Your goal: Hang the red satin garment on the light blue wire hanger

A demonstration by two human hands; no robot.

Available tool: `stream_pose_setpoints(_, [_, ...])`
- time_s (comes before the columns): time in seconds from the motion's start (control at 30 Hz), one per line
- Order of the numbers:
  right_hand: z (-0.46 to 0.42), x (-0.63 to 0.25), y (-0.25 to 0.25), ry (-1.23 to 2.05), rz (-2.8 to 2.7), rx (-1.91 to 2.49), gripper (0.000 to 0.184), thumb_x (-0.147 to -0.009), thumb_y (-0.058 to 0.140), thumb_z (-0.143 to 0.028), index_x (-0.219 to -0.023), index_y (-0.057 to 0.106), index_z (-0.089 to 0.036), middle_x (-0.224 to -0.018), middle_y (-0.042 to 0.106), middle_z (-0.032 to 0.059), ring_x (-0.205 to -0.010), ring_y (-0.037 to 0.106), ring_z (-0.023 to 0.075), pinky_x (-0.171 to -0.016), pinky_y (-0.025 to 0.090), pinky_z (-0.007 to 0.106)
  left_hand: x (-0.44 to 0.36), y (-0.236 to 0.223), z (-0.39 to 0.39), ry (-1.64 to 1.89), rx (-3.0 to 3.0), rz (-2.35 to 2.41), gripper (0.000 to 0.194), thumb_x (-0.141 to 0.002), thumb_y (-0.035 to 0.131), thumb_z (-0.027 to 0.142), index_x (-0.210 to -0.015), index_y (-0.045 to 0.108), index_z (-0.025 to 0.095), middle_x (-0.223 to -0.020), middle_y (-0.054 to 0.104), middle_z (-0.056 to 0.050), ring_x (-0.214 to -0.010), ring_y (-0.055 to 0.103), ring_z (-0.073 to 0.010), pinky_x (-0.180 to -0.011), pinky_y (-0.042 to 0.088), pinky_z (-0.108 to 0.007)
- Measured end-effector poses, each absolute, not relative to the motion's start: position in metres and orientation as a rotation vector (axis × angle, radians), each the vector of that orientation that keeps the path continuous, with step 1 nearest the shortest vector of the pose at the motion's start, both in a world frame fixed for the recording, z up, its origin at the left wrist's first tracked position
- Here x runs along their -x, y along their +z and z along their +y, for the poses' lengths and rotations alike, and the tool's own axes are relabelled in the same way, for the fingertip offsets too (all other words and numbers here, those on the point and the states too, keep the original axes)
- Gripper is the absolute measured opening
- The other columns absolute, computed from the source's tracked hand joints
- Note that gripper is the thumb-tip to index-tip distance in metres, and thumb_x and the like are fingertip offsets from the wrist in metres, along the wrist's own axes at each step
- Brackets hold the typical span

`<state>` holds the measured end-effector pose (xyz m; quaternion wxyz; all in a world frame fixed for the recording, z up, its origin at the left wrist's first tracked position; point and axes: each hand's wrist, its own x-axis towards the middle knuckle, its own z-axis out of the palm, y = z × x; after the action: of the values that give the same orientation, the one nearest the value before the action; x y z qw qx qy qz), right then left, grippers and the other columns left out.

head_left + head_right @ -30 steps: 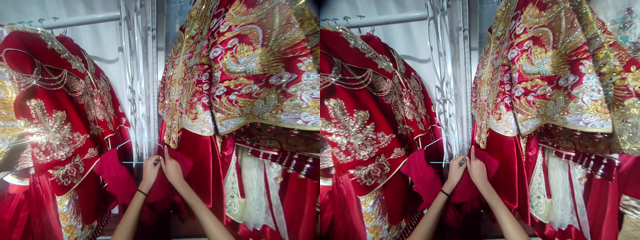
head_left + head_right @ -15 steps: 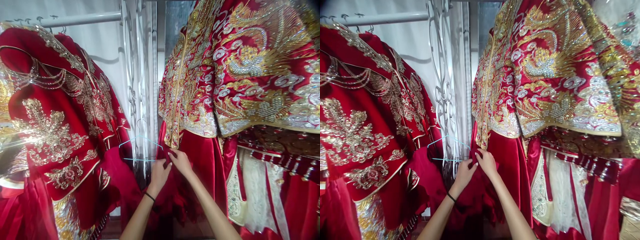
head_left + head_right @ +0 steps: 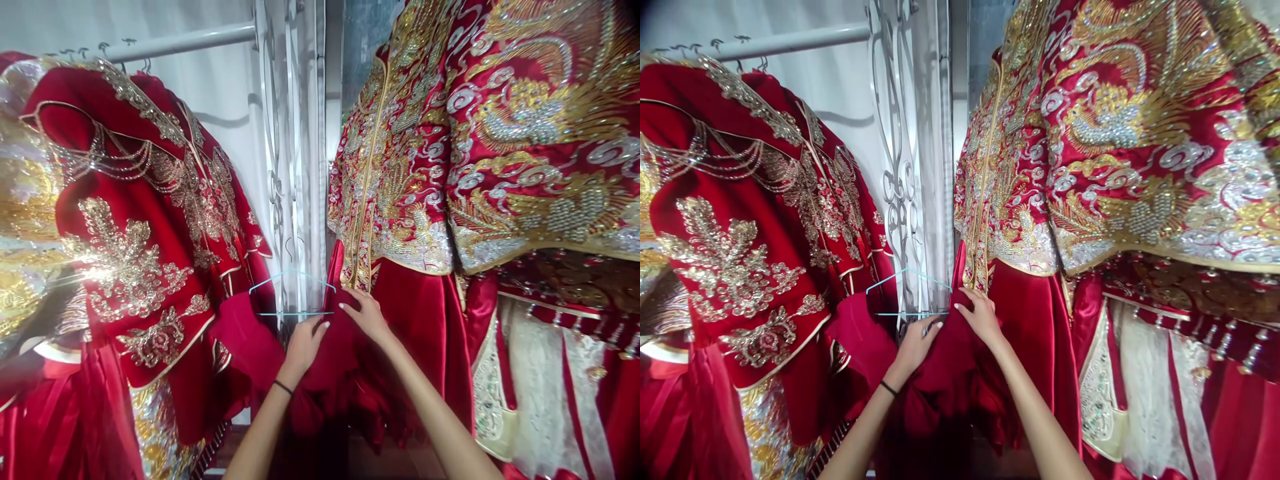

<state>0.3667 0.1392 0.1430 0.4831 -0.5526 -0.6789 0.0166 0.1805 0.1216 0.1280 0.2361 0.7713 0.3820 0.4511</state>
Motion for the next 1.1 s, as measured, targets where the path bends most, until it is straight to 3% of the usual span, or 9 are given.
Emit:
stream_pose_setpoints(0.13, [0.154, -0.371, 0.135, 0.081, -1.628, 1.303, 0.032, -0.080, 0.044, -0.030, -0.105, 0.059, -0.016, -0.111, 0.062, 0.0097, -0.106, 0.053, 0.0214, -0.093, 0.036, 0.041, -0.110, 0.151, 0.115, 1.621, -2.258, 1.355, 0.034, -0.086, 0.036, 0.034, -0.090, 0.065, 0.017, -0.096, 0.067, -0.009, -0.094, 0.058, -0.0194, -0.087, 0.044, -0.034])
stream_pose_setpoints(0.23, [0.153, -0.368, 0.137, 0.057, -1.634, 1.260, 0.036, -0.082, 0.041, -0.032, -0.110, 0.057, -0.015, -0.114, 0.060, 0.0097, -0.109, 0.050, 0.0209, -0.095, 0.035, 0.039, -0.061, 0.170, 0.120, 1.860, -2.201, 1.778, 0.033, -0.085, 0.037, 0.035, -0.088, 0.063, 0.015, -0.093, 0.065, -0.010, -0.093, 0.055, -0.0213, -0.090, 0.042, -0.036])
stream_pose_setpoints(0.33, [0.144, -0.351, 0.145, -0.046, -1.486, 1.394, 0.044, -0.081, 0.044, -0.039, -0.116, 0.053, -0.014, -0.117, 0.058, 0.0104, -0.111, 0.047, 0.0230, -0.095, 0.034, 0.039, -0.044, 0.180, 0.127, 1.668, -2.128, 2.154, 0.042, -0.081, 0.042, 0.043, -0.103, 0.058, 0.012, -0.103, 0.062, -0.013, -0.102, 0.051, -0.0260, -0.092, 0.039, -0.040])
stream_pose_setpoints(0.47, [0.134, -0.318, 0.157, -0.213, -1.369, 1.795, 0.049, -0.077, 0.052, -0.038, -0.117, 0.051, -0.010, -0.117, 0.056, 0.0169, -0.114, 0.043, 0.0321, -0.093, 0.031, 0.049, -0.066, 0.177, 0.137, 1.253, -2.036, 2.490, 0.065, -0.076, 0.042, 0.055, -0.116, 0.049, 0.004, -0.111, 0.056, -0.022, -0.108, 0.048, -0.0338, -0.085, 0.042, -0.043])
stream_pose_setpoints(0.57, [0.133, -0.311, 0.161, -0.311, -1.425, 1.912, 0.037, -0.081, 0.048, -0.026, -0.113, 0.053, -0.008, -0.105, 0.060, 0.0182, -0.106, 0.050, 0.0303, -0.091, 0.033, 0.046, -0.079, 0.171, 0.145, 1.162, -1.993, 2.715, 0.056, -0.079, 0.041, 0.049, -0.111, 0.049, 0.004, -0.104, 0.058, -0.022, -0.104, 0.051, -0.0347, -0.081, 0.043, -0.043])
stream_pose_setpoints(0.73, [0.130, -0.334, 0.163, -0.240, -1.649, 1.900, 0.035, -0.084, 0.044, -0.021, -0.117, 0.051, -0.014, -0.099, 0.063, 0.0156, -0.089, 0.060, 0.0256, -0.073, 0.044, 0.034, -0.059, 0.173, 0.149, 0.923, -2.304, 2.625, 0.033, -0.086, 0.032, 0.029, -0.102, 0.052, 0.008, -0.091, 0.063, -0.017, -0.090, 0.059, -0.0264, -0.077, 0.044, -0.034])
stream_pose_setpoints(0.9, [0.123, -0.342, 0.167, -0.256, -1.700, 1.936, 0.034, -0.087, 0.039, -0.023, -0.118, 0.052, -0.016, -0.093, 0.065, 0.0143, -0.085, 0.062, 0.0266, -0.068, 0.044, 0.033, -0.034, 0.180, 0.145, 0.676, -2.482, 2.469, 0.033, -0.087, 0.029, 0.024, -0.109, 0.049, 0.012, -0.082, 0.066, -0.014, -0.077, 0.063, -0.0242, -0.071, 0.045, -0.033])
stream_pose_setpoints(1.1, [0.119, -0.342, 0.176, -0.227, -1.650, 2.016, 0.034, -0.088, 0.034, -0.027, -0.112, 0.055, -0.016, -0.087, 0.066, 0.0140, -0.080, 0.063, 0.0272, -0.065, 0.044, 0.033, -0.026, 0.183, 0.144, 0.709, -2.357, 2.396, 0.037, -0.085, 0.031, 0.027, -0.114, 0.049, 0.013, -0.082, 0.066, -0.014, -0.077, 0.064, -0.0256, -0.070, 0.046, -0.033])
